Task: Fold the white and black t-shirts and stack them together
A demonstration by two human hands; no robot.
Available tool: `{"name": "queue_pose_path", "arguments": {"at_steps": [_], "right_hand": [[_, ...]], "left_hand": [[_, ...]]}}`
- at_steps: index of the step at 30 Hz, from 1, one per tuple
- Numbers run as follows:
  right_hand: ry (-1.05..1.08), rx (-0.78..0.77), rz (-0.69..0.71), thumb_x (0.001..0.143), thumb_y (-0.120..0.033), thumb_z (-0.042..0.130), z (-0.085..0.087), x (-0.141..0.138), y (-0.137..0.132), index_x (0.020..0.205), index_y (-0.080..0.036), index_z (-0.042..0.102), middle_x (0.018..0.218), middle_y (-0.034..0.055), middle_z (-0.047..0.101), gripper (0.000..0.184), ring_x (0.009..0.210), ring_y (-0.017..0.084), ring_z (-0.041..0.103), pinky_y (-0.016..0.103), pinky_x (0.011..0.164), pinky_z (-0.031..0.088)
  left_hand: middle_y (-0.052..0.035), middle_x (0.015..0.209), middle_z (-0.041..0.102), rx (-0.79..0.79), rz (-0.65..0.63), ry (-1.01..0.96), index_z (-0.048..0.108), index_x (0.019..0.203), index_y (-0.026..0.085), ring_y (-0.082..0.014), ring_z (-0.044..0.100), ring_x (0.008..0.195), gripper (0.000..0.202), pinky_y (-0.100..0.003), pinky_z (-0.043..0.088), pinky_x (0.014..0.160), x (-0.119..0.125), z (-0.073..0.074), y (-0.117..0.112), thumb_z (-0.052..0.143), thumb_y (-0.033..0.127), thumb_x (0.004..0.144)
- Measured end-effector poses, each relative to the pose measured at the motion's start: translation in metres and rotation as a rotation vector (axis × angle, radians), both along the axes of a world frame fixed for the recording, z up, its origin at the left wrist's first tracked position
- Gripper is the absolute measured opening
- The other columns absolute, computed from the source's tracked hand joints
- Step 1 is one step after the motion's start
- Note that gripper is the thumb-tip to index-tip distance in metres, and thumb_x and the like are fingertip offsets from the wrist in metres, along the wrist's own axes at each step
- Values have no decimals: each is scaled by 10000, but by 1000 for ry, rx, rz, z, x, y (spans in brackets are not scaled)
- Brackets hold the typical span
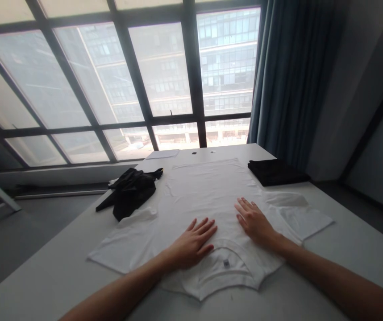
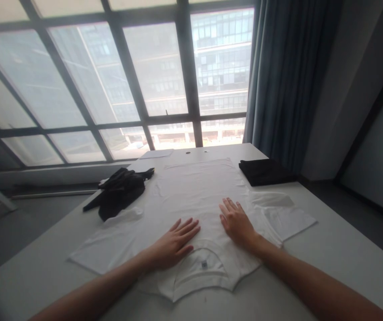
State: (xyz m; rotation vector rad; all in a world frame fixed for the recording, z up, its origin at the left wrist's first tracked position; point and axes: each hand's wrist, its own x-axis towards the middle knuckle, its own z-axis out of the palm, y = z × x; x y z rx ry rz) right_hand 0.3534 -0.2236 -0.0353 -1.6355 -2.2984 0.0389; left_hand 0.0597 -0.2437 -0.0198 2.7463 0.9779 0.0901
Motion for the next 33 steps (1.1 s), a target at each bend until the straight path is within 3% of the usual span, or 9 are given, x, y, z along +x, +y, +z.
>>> {"name": "queue_pose_path", "arguments": {"at_steps": [3,6,13,17,20,25,27,30,33], "right_hand": [[42,-84,142,1013,-377,352,-1,-16,-14,1549,-182,403,1645,105,285,573,1532,234,208,446,1230,172],[36,-164,212,1009,-393,366,-6,-20,-16,1553,-182,397,1649,121,269,584,1531,257,210,473,1229,160],[54,-158,135,1012,-386,371,-10,-7,-5,1544,-152,407,1635,145,300,582,1523,269,235,489,1223,164],[51,-146,98,1009,-378,379,-11,-4,0,1535,-146,424,1629,154,310,577,1518,282,247,498,1220,170],[47,-142,95,1004,-376,391,-14,-3,2,1531,-150,432,1629,151,310,574,1516,286,253,497,1219,180],[41,-129,100,1007,-371,383,-19,-1,3,1526,-150,439,1628,147,314,567,1515,283,255,502,1219,180],[42,-126,104,1007,-368,385,-21,-1,3,1525,-150,438,1628,146,316,565,1515,280,256,503,1219,181],[54,-123,100,1002,-361,396,-21,-2,3,1522,-150,443,1627,148,320,562,1515,279,256,502,1219,178],[64,-126,95,998,-355,404,-18,-2,2,1520,-148,445,1625,152,323,562,1514,276,258,493,1219,176]], "left_hand": [[-22,1669,167,5,-2,0,190,1619,335,-276,116,1549,635,-535,59,1252,-1,0,-2,289,595,1049],[-37,1671,142,-13,-33,9,146,1628,313,-280,100,1550,675,-537,33,1252,0,4,-8,303,610,1041],[-104,1671,111,-48,-147,4,67,1638,212,-278,98,1549,790,-488,45,1263,3,10,-23,350,625,1027],[-95,1673,134,-66,-141,-1,115,1636,215,-264,102,1550,722,-491,46,1259,1,4,-13,306,591,1049],[-85,1673,152,-93,15,26,156,1630,240,-272,99,1551,671,-537,89,1241,-14,1,18,251,577,1059],[-220,1654,120,-17,661,209,233,1601,92,-351,103,1541,746,-587,152,1197,-68,-1,77,246,585,1041],[-270,1635,152,36,810,239,264,1573,18,-362,131,1536,775,-565,171,1197,-85,-4,86,240,578,1038],[-269,1628,188,104,806,233,292,1556,-2,-353,155,1534,758,-550,169,1203,-89,-8,83,227,551,1042],[-209,1652,153,116,602,204,249,1592,63,-325,116,1545,746,-548,142,1214,-70,-11,71,239,565,1039]]}}
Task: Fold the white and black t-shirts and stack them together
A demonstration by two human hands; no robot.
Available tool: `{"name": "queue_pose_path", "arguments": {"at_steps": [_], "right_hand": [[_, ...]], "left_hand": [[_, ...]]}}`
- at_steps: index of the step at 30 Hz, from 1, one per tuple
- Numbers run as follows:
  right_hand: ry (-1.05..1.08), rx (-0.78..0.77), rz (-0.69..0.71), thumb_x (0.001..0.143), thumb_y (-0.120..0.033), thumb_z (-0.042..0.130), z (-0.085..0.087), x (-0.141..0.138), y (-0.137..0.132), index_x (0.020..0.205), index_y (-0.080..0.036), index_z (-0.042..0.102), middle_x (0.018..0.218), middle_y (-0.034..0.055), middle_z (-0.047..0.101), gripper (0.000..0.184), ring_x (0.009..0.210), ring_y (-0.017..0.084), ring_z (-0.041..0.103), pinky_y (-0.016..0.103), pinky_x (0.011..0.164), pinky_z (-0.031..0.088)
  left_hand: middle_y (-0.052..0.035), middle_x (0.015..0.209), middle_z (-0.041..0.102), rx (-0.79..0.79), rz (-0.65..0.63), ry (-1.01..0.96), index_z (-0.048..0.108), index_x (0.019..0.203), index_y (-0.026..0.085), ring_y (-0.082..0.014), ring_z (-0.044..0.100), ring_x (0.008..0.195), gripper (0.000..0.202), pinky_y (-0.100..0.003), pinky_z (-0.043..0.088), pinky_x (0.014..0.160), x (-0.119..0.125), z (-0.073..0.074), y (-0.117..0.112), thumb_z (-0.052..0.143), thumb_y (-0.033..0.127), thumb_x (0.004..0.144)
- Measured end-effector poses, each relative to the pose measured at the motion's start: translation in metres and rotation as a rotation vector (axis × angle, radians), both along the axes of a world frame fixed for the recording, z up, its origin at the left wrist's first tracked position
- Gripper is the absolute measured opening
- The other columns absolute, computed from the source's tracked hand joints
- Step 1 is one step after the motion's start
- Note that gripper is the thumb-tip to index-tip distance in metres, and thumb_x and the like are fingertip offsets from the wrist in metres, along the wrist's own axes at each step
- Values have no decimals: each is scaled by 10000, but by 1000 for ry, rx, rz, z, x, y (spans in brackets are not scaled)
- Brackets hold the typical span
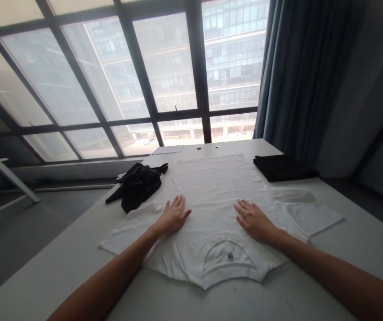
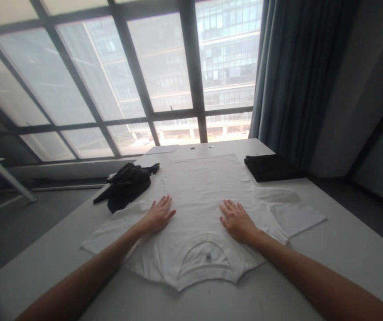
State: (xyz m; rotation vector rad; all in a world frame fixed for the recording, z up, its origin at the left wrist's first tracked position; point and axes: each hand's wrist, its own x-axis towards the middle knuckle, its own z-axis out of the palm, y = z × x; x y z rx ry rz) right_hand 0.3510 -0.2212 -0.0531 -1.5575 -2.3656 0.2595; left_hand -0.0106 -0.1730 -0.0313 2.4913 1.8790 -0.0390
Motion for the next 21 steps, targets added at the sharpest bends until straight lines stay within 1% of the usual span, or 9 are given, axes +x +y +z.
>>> {"name": "queue_pose_path", "arguments": {"at_steps": [2,4,5,7,10,13,17,19,21], "right_hand": [[3,-3,-1,996,-355,409,3,-1,-1,1520,-143,442,1625,157,322,567,1514,272,258,485,1219,174],[5,-5,-1,995,-358,410,6,-2,-2,1522,-144,438,1625,159,320,570,1515,270,256,480,1219,171],[5,-6,-2,995,-360,409,7,-3,-2,1523,-147,435,1626,158,319,570,1515,268,254,479,1218,171],[4,-10,-10,998,-371,405,7,-4,-2,1529,-160,426,1633,151,306,572,1520,265,239,485,1218,166],[-8,-34,-65,1007,-415,390,6,-1,0,1549,-166,392,1649,146,265,597,1529,277,206,507,1220,143],[-34,-54,-177,1021,-444,357,4,12,9,1560,-136,368,1650,169,246,621,1534,302,183,531,1218,122],[-72,-25,-303,1029,-415,350,2,35,22,1533,-78,404,1629,216,275,609,1526,319,206,508,1216,149],[-73,2,-336,1029,-400,356,1,41,27,1517,-69,428,1617,223,302,594,1520,315,226,492,1215,163],[-56,22,-338,1030,-400,355,-1,44,31,1513,-77,435,1613,214,318,587,1518,312,234,502,1215,167]], "left_hand": [[-161,1666,120,-32,-150,-34,206,1614,111,-303,80,1551,747,-545,131,1220,16,-2,-8,235,587,1039],[-106,1675,102,-42,-267,-68,204,1622,177,-285,62,1554,717,-539,117,1228,28,-4,-14,227,599,1043],[-77,1678,98,-38,-313,-80,214,1621,215,-278,59,1554,693,-536,111,1231,32,-4,-16,227,601,1046],[-38,1678,107,-23,-363,-95,245,1612,270,-274,70,1553,654,-527,117,1235,35,-5,-17,241,603,1048],[-34,1669,150,-4,-370,-99,276,1601,285,-283,120,1547,640,-520,153,1233,34,-6,-15,264,605,1047],[-36,1664,167,2,-369,-93,283,1597,285,-290,154,1541,637,-531,171,1228,32,-6,-13,266,605,1047],[-28,1661,179,19,-374,-97,287,1594,303,-288,172,1538,626,-525,192,1224,31,-9,-12,282,605,1045],[-23,1660,181,23,-376,-101,290,1591,312,-284,176,1538,619,-518,188,1227,31,-10,-11,287,604,1046],[-22,1661,180,25,-376,-104,295,1589,312,-284,177,1537,614,-518,182,1229,30,-11,-10,291,599,1047]]}}
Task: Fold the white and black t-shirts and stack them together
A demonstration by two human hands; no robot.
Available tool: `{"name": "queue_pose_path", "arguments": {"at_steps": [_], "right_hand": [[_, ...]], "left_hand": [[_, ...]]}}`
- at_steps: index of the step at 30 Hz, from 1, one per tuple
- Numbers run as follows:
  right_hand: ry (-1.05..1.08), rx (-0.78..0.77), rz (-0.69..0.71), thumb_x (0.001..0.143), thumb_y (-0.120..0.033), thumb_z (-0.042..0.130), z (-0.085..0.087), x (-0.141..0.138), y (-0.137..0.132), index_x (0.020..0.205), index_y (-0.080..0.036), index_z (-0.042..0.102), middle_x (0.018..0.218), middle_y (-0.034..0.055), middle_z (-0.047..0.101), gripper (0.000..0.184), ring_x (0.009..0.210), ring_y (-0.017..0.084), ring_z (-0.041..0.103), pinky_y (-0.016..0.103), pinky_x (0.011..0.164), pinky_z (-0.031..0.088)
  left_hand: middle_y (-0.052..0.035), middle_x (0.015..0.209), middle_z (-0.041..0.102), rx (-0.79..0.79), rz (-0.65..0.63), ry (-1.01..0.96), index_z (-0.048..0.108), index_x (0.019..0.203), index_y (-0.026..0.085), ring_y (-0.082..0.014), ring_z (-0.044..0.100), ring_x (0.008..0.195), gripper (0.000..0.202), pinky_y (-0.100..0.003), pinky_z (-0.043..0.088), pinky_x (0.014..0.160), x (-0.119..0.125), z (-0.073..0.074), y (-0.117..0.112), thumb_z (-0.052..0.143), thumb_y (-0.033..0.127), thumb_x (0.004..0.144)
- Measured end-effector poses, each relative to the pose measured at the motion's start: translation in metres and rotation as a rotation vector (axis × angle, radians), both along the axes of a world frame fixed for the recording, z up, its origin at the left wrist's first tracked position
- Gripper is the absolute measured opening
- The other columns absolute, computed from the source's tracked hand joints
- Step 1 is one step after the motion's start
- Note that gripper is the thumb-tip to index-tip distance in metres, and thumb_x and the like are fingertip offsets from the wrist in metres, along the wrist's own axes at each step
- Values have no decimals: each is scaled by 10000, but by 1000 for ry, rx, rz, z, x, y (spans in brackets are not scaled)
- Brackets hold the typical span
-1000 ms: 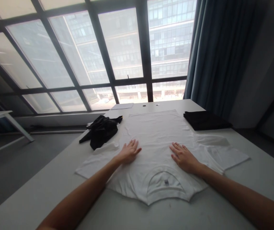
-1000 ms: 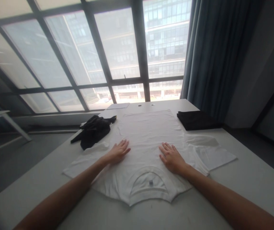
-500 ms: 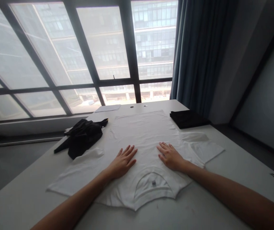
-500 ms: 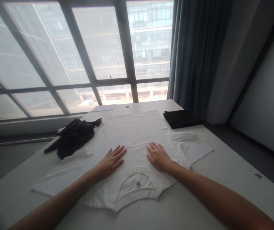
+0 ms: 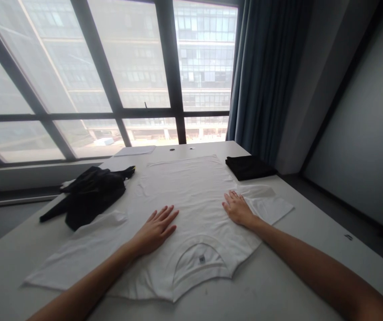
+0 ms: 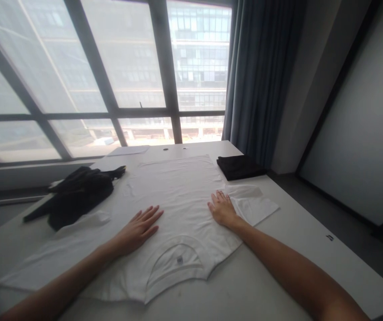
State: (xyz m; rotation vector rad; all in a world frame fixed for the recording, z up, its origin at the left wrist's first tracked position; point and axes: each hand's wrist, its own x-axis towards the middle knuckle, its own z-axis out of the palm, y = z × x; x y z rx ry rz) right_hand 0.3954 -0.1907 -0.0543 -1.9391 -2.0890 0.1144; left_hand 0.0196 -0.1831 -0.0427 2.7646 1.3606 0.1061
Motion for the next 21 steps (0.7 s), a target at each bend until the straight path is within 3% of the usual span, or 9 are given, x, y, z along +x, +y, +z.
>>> {"name": "queue_pose_path", "arguments": {"at_steps": [6,11,15,21], "right_hand": [[112,72,12,1025,-358,347,2,24,8,1512,-82,435,1608,177,352,566,1516,254,255,444,1211,240],[110,197,20,1011,-316,328,6,84,-2,1491,-111,469,1599,142,384,541,1508,234,275,440,1219,251],[62,128,-45,999,-350,369,-1,123,-12,1481,-121,488,1602,158,368,547,1501,288,283,515,1211,245],[-45,64,-153,1003,-336,378,0,121,-13,1441,-115,530,1584,177,395,514,1493,324,292,601,1186,211]], "left_hand": [[-29,1652,216,18,-6,-31,313,1581,316,-293,205,1530,608,-520,188,1226,-1,-4,2,312,600,1043],[-17,1657,196,10,0,-40,304,1583,324,-292,190,1535,619,-521,173,1229,0,-4,3,289,620,1040],[-13,1653,221,16,-3,-36,316,1578,333,-285,211,1531,615,-505,186,1228,0,-3,2,299,623,1036],[-28,1653,225,15,-2,-21,316,1582,317,-285,220,1529,622,-502,188,1225,-1,-2,3,285,619,1039]]}}
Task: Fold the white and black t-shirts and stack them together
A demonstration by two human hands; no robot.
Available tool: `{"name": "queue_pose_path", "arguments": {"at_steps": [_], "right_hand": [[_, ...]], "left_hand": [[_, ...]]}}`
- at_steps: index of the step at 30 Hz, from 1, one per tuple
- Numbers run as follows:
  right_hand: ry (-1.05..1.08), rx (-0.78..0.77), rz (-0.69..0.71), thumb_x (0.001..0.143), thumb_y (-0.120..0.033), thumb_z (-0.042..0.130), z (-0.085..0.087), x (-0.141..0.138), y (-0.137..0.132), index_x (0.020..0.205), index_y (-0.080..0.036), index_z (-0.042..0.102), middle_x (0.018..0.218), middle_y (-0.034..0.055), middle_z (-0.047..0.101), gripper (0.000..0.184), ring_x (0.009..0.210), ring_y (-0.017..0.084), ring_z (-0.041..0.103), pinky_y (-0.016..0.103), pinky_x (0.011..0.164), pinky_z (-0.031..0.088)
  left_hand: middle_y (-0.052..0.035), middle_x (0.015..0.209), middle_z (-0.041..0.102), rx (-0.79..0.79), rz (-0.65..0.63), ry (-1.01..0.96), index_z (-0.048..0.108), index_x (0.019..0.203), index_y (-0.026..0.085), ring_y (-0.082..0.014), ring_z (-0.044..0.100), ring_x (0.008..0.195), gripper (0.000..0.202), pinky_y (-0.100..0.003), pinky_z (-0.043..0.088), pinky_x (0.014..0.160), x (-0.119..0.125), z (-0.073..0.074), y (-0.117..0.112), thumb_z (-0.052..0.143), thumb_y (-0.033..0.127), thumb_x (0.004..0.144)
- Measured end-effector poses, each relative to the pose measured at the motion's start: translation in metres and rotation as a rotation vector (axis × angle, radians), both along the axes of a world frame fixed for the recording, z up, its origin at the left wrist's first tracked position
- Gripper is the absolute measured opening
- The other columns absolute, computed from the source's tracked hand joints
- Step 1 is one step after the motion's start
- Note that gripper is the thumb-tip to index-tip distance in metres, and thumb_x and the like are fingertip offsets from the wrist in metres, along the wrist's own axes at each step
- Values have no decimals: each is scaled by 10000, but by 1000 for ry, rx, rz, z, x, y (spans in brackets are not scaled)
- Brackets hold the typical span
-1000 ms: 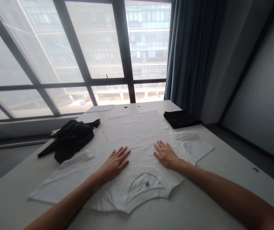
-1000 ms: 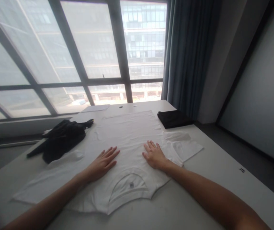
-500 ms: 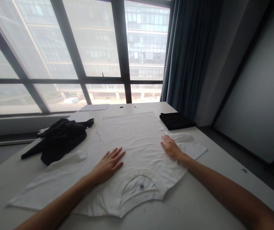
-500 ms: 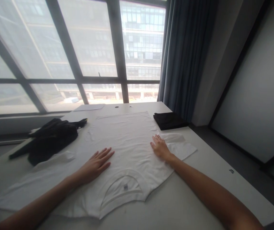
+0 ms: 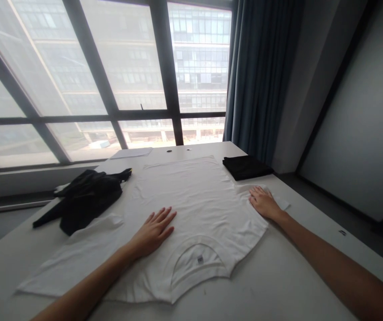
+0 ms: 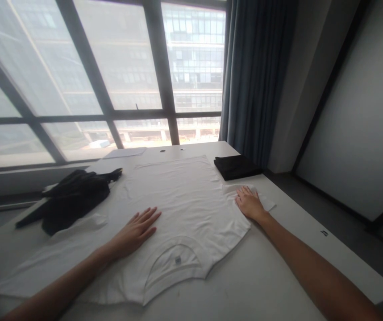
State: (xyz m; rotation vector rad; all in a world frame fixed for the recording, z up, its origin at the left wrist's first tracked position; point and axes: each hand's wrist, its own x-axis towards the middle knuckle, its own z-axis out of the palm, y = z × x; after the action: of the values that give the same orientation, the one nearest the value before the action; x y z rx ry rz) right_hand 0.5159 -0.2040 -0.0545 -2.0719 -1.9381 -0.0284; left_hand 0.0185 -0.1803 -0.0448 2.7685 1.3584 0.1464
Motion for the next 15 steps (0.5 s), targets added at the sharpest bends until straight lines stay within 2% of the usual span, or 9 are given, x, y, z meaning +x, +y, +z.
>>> {"name": "queue_pose_path", "arguments": {"at_steps": [3,7,10,12,15], "right_hand": [[40,45,42,1012,-328,359,9,-17,-6,1426,-108,549,1577,177,407,506,1496,303,294,555,1198,229],[74,41,326,1033,-381,351,16,-50,-21,1501,-141,470,1615,140,351,539,1521,253,244,489,1219,220],[19,-81,477,1036,-431,360,17,-70,-31,1550,-181,397,1646,121,278,572,1538,255,182,517,1226,166],[-12,-159,499,1038,-467,348,18,-73,-35,1563,-191,372,1652,120,254,594,1541,265,164,535,1223,154],[-48,-193,454,1033,-479,362,20,-68,-39,1557,-169,383,1642,139,275,609,1532,288,199,545,1218,171]], "left_hand": [[-31,1652,231,0,-3,3,322,1581,314,-286,228,1526,618,-502,190,1225,0,1,0,288,611,1040],[-21,1658,214,-11,6,5,309,1586,316,-285,209,1532,628,-502,181,1228,1,1,-2,278,623,1038],[-11,1661,200,-14,5,-1,299,1588,325,-283,195,1536,629,-503,171,1231,1,0,-2,269,627,1038],[-11,1661,198,-16,4,-4,300,1587,326,-284,195,1535,627,-505,171,1231,0,0,-2,273,628,1038],[-14,1657,209,-11,1,-6,313,1582,330,-286,206,1532,617,-506,183,1228,0,-1,-1,290,620,1038]]}}
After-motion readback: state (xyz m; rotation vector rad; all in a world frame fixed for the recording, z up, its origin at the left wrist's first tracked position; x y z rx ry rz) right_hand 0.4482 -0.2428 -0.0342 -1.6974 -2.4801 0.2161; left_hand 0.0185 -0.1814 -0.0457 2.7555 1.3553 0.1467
